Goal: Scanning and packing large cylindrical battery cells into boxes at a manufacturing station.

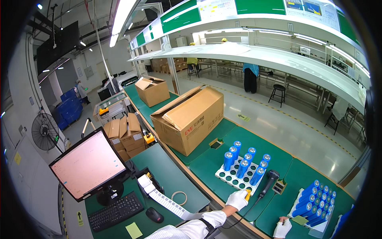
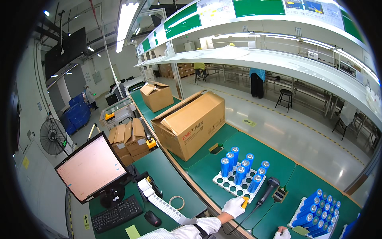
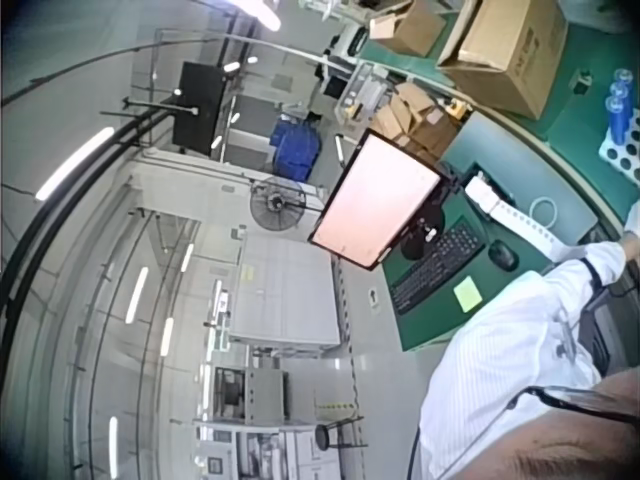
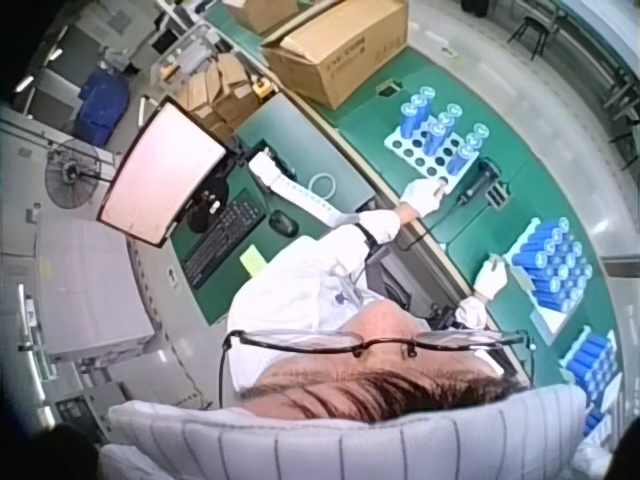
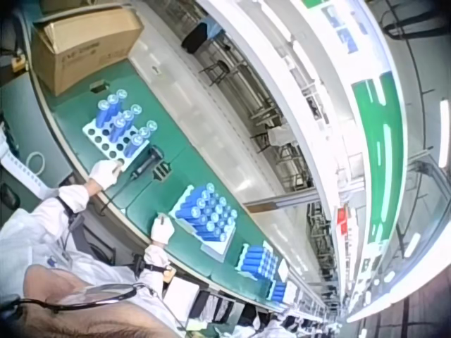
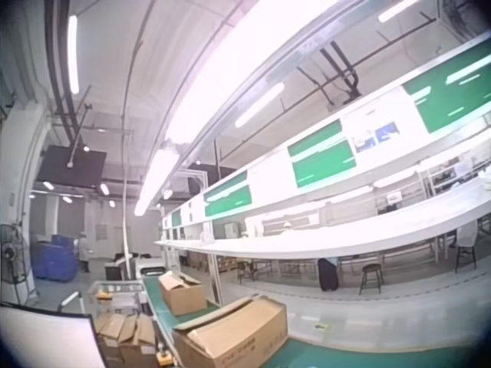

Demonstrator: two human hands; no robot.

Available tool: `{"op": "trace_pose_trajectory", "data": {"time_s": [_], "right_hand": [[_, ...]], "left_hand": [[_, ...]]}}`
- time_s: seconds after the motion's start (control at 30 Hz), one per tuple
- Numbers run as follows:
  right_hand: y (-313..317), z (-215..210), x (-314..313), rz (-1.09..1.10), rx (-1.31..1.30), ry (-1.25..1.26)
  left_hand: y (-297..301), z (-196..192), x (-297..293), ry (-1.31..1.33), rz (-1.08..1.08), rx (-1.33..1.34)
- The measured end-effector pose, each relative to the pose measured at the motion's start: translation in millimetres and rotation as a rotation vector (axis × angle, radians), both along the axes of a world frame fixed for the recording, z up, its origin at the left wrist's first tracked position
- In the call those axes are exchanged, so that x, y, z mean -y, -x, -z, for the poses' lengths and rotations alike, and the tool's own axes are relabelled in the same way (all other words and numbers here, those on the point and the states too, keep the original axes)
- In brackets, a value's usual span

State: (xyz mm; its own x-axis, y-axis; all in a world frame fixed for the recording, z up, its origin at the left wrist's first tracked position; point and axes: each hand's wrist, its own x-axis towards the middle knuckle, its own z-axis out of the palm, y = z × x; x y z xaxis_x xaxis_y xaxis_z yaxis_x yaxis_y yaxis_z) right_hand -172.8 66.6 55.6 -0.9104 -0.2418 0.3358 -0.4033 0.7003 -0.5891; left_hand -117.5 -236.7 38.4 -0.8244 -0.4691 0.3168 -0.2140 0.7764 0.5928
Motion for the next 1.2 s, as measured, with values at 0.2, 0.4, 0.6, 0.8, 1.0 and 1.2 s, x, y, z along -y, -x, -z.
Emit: {"op": "trace_pose_trajectory", "data": {"time_s": [0.2,0.4,0.6,0.8,1.0,1.2], "right_hand": [[0.1,-0.8,1.1,0.004,0.009,0.009],[-0.3,4.2,-2.6,0.000,-0.006,0.047],[0.9,5.4,-1.8,0.010,-0.012,0.008],[-0.1,3.8,-2.1,0.017,0.047,-0.005],[24.7,64.4,-8.5,0.031,-0.013,0.228],[20.7,59.4,-6.3,0.033,-0.060,0.267]], "left_hand": [[-1.2,-1.6,-0.6,0.016,0.002,-0.024],[-0.5,0.8,0.3,0.000,-0.003,-0.015],[-1.5,-0.5,-0.8,0.008,-0.006,-0.026],[-1.5,-0.5,-0.9,0.026,-0.011,-0.043],[-3.9,-8.0,0.1,0.018,-0.011,-0.020],[-2.7,-10.6,-0.6,0.004,0.000,0.006]]}}
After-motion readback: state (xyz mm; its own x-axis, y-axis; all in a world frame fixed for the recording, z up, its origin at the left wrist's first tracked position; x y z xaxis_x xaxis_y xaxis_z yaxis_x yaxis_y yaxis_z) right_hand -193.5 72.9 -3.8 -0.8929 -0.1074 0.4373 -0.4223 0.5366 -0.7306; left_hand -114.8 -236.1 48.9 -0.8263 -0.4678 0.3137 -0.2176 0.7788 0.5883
